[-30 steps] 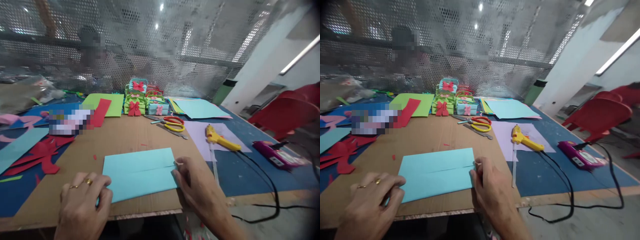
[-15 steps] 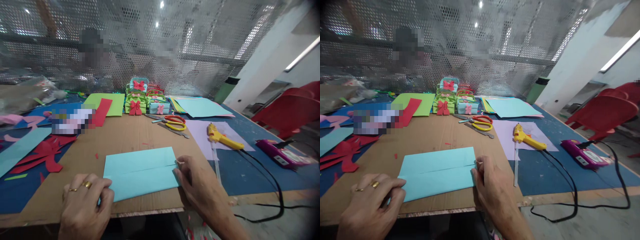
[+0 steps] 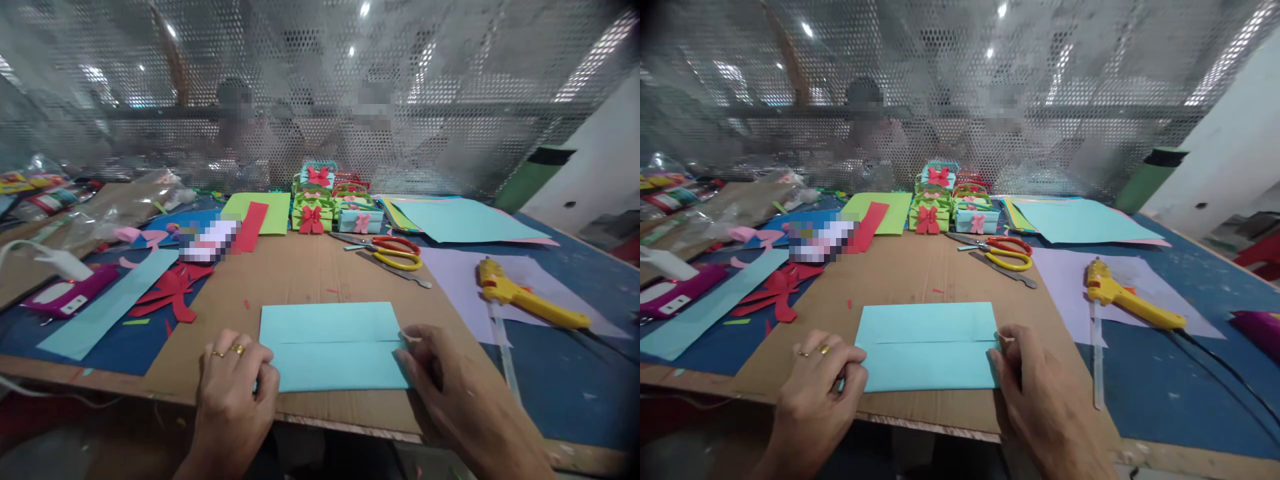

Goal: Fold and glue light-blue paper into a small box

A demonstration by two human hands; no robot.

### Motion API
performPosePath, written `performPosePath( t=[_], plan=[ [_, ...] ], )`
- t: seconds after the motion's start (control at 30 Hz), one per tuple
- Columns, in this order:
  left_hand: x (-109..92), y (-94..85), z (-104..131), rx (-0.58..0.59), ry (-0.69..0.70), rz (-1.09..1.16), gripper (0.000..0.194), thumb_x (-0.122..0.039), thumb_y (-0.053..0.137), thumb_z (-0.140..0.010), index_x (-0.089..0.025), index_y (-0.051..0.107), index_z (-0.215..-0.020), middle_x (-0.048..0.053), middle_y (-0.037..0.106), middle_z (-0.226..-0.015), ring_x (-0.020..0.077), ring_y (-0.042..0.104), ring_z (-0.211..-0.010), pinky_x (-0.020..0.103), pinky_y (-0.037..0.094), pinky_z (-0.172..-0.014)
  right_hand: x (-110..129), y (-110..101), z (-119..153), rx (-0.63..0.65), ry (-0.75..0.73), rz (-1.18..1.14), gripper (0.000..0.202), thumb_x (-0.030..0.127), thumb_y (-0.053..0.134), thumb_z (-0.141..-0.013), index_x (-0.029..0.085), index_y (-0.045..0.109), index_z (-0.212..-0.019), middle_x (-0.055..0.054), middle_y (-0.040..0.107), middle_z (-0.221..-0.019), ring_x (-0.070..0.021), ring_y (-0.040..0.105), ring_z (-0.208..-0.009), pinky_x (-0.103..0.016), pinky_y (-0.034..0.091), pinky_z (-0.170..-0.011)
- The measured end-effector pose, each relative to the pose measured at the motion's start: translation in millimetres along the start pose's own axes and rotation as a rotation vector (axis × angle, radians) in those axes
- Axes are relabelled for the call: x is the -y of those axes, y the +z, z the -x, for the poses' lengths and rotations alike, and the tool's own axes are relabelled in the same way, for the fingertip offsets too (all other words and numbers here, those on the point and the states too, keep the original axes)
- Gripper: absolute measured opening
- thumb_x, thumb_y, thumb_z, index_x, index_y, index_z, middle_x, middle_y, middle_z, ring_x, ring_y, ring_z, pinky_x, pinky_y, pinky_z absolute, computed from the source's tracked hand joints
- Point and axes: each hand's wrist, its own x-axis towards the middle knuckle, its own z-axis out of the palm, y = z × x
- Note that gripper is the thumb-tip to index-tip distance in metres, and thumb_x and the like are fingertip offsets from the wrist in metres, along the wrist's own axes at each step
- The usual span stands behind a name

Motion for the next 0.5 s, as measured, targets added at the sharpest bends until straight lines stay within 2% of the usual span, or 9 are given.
performPosePath(
  t=[0.17, 0.3, 0.43, 0.5],
  plan=[
    [0, 0.3, 0, 0.014, -0.006, -0.006, 0.025, 0.001, 0.048, -0.085, -0.018, 0.055, -0.070, 0.002, 0.050, -0.064, 0.0206, 0.045, -0.072, 0.037, 0.030, -0.068, -2, 1, -1, -0.013, -0.019, 0.012, 0.032, 0.044, 0.043, -0.095, 0.018, 0.058, -0.105, 0.001, 0.062, -0.063, -0.0196, 0.062, -0.053, -0.030, 0.040, -0.050],
    [-1, -2.6, 0, 0.029, 0.024, -0.074, 0.027, -0.001, 0.047, -0.086, -0.018, 0.057, -0.068, 0.005, 0.056, -0.072, 0.0218, 0.047, -0.073, 0.039, 0.030, -0.069, 2, -2, -1, -0.029, -0.036, 0.028, 0.026, 0.040, 0.046, -0.093, 0.019, 0.059, -0.100, 0.002, 0.061, -0.060, -0.0188, 0.060, -0.050, -0.029, 0.039, -0.049],
    [-1, -6.2, -4, 0.084, 0.149, -0.089, 0.026, -0.002, 0.045, -0.090, -0.017, 0.058, -0.073, 0.006, 0.064, -0.083, 0.0206, 0.053, -0.077, 0.041, 0.034, -0.077, 8, -7, 0, 0.013, -0.010, 0.032, 0.020, 0.034, 0.046, -0.092, 0.020, 0.058, -0.100, 0.000, 0.064, -0.065, -0.0194, 0.063, -0.055, -0.029, 0.040, -0.051],
    [1, -7.3, -6, 0.132, 0.208, -0.116, 0.028, -0.003, 0.042, -0.092, -0.017, 0.057, -0.073, 0.005, 0.062, -0.079, 0.0191, 0.052, -0.072, 0.040, 0.034, -0.076, 10, -8, 0, 0.030, 0.003, 0.036, 0.018, 0.031, 0.047, -0.092, 0.020, 0.057, -0.102, 0.000, 0.066, -0.068, -0.0202, 0.066, -0.059, -0.029, 0.041, -0.053]
  ],
)
